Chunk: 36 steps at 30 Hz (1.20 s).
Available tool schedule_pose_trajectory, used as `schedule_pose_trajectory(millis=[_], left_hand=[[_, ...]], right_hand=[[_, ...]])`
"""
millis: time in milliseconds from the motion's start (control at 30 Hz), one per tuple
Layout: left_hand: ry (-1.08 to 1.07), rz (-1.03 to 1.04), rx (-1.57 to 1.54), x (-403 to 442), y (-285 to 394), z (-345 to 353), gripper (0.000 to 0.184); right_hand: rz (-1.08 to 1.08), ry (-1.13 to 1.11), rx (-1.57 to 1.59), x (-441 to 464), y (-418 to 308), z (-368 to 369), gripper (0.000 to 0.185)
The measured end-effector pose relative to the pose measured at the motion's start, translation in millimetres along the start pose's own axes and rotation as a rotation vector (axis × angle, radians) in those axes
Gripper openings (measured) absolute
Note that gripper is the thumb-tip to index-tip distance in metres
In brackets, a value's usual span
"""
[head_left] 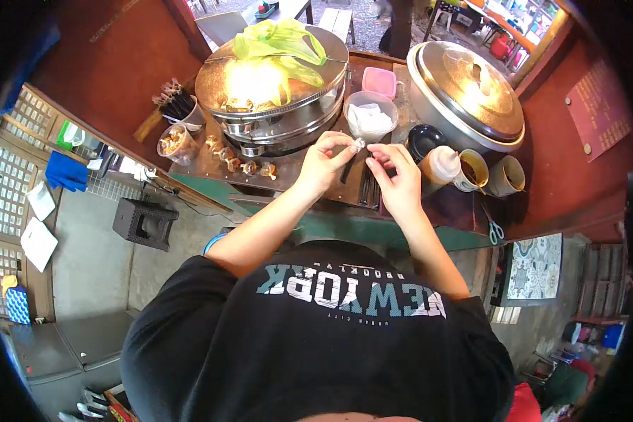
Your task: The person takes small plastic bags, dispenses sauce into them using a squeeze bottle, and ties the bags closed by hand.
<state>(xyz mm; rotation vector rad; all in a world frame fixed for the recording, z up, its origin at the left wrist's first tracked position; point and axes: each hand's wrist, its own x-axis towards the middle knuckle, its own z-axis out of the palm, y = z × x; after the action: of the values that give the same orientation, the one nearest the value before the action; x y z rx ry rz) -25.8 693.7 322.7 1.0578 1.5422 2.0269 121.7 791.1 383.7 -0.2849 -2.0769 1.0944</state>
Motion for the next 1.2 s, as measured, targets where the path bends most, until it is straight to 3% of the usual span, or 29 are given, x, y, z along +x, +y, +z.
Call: schedule_pose_trajectory(millis=[167,367,467,567,633,733,833,1000,1100,1200], left_hand=[[0.002,-0.021,0.061,-2.1,9.4,1.8,0.013],[-0.04,-0.009,0.334,-3.2,3.1,-4.3,0.016],[-0.053,0.069,0.289,0.6,13.3,-5.7,0.019],[-0.112,-0.027,0.146,5.7,32.5,-7.1,0.021],[-0.131,0.011,0.252,12.3,20.8,-14.8,0.021],[-0.142,-0.045,0.183,16.1,15.6,-17.4,0.02],[-0.131,-0.016,0.194,17.7,18.4,-17.0,0.02],[-0.16,-0.013,0.176,21.0,26.6,-12.1,0.019],[-0.097,-0.101,-0.094,20.5,37.5,-4.2,0.019],[-0.252,0.001,0.263,26.0,40.2,-14.9,0.019]], right_hand=[[-0.061,-0.049,-0.093,14.2,9.3,8.2,0.021],[-0.024,-0.024,-0.137,24.9,13.9,13.2,0.006],[-0.047,-0.047,-0.121,28.3,17.2,16.8,0.006],[-0.114,-0.094,-0.168,29.1,24.1,18.0,0.006],[-0.13,-0.114,-0.197,29.1,24.1,17.3,0.006],[0.058,-0.048,0.065,25.0,25.9,20.2,0.016],[0.184,-0.132,0.121,17.4,35.6,21.6,0.027],[0.192,-0.121,0.064,19.1,38.1,22.5,0.013],[0.208,-0.117,0.092,20.8,42.0,23.4,0.013],[0.155,-0.086,0.061,21.0,41.4,23.6,0.014]])
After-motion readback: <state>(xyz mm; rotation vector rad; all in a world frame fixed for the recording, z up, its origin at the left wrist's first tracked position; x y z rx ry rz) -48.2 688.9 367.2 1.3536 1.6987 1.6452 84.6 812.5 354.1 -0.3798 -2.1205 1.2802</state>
